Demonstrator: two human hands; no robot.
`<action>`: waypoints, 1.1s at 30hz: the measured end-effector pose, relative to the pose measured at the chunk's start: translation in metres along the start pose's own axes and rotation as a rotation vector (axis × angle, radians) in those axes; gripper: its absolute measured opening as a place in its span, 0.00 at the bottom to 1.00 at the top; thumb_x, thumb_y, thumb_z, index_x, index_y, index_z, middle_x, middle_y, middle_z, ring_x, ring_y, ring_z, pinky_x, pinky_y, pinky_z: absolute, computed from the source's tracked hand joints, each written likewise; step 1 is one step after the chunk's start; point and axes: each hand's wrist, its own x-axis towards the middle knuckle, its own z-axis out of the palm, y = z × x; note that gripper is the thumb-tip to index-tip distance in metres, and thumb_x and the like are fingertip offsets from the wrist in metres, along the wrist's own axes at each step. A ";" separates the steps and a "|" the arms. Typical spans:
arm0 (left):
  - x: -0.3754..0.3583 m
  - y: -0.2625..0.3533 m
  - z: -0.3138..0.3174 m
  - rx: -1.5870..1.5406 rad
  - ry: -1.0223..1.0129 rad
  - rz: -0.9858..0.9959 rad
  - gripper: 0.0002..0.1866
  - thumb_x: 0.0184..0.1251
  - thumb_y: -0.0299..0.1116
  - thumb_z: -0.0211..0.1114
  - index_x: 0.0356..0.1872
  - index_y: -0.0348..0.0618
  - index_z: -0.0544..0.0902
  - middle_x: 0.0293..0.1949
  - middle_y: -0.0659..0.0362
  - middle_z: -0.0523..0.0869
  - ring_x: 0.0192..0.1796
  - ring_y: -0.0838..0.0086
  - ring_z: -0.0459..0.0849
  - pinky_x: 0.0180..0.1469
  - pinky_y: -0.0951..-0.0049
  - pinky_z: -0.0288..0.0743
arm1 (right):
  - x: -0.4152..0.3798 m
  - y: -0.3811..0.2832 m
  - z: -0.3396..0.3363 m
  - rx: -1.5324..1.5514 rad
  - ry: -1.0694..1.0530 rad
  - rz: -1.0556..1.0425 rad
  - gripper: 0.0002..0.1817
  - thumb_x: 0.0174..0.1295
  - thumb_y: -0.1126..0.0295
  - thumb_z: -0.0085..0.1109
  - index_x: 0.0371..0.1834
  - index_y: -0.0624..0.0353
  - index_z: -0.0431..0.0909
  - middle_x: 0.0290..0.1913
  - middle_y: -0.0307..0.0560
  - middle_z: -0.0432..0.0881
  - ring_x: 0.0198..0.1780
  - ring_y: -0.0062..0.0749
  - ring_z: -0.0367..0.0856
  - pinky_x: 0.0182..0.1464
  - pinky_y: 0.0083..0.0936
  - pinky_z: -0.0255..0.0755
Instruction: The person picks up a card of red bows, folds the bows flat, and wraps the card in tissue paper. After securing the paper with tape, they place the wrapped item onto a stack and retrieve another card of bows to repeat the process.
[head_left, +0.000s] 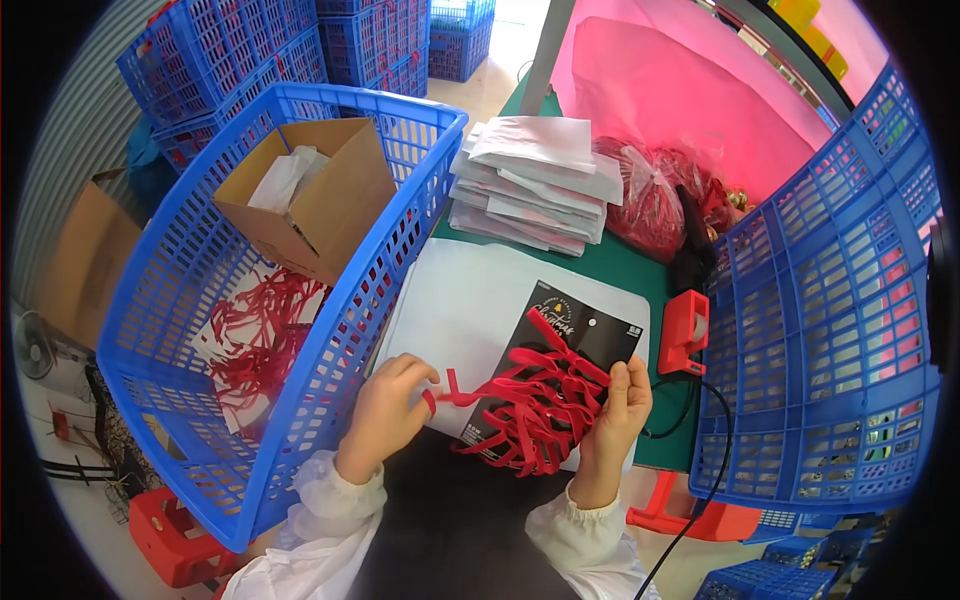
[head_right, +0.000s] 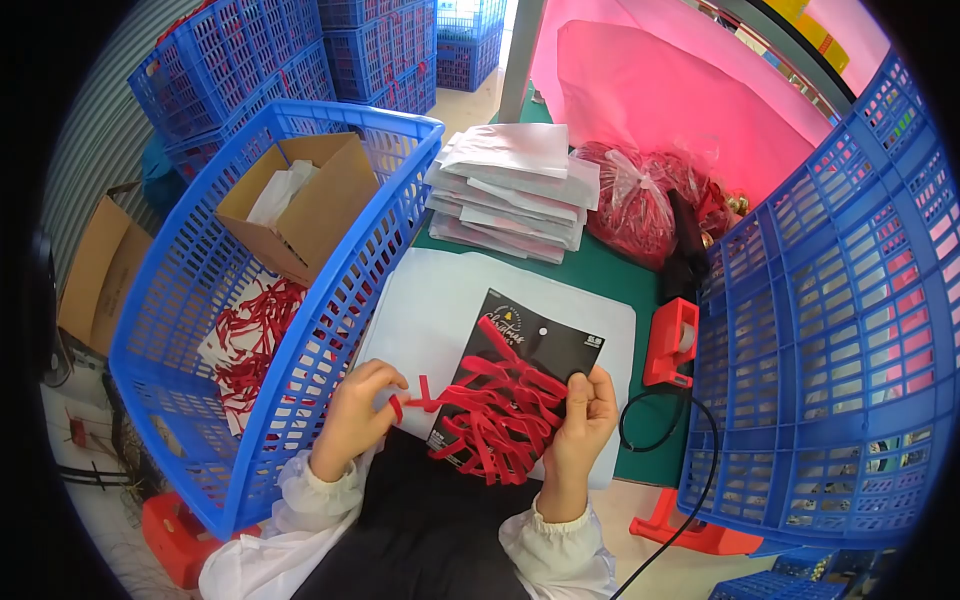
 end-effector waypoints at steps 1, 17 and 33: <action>-0.002 0.001 -0.008 0.009 -0.100 0.069 0.10 0.52 0.24 0.69 0.37 0.38 0.81 0.41 0.53 0.83 0.44 0.55 0.81 0.46 0.64 0.75 | 0.001 0.000 -0.002 -0.008 -0.001 -0.013 0.10 0.70 0.73 0.54 0.49 0.67 0.74 0.37 0.41 0.84 0.38 0.17 0.80 0.43 0.14 0.73; 0.018 0.054 0.043 -0.171 0.213 0.443 0.11 0.45 0.21 0.70 0.32 0.44 0.84 0.41 0.56 0.80 0.42 0.62 0.79 0.43 0.65 0.72 | -0.004 -0.002 0.003 -0.077 -0.063 -0.109 0.07 0.72 0.72 0.52 0.47 0.64 0.75 0.42 0.42 0.83 0.40 0.19 0.81 0.44 0.16 0.75; 0.022 0.030 0.020 0.087 -0.040 0.488 0.11 0.47 0.31 0.73 0.31 0.44 0.81 0.51 0.51 0.75 0.55 0.54 0.73 0.57 0.57 0.64 | 0.002 0.001 -0.004 -0.017 -0.059 -0.043 0.08 0.72 0.73 0.51 0.48 0.64 0.75 0.43 0.42 0.84 0.41 0.20 0.82 0.45 0.17 0.75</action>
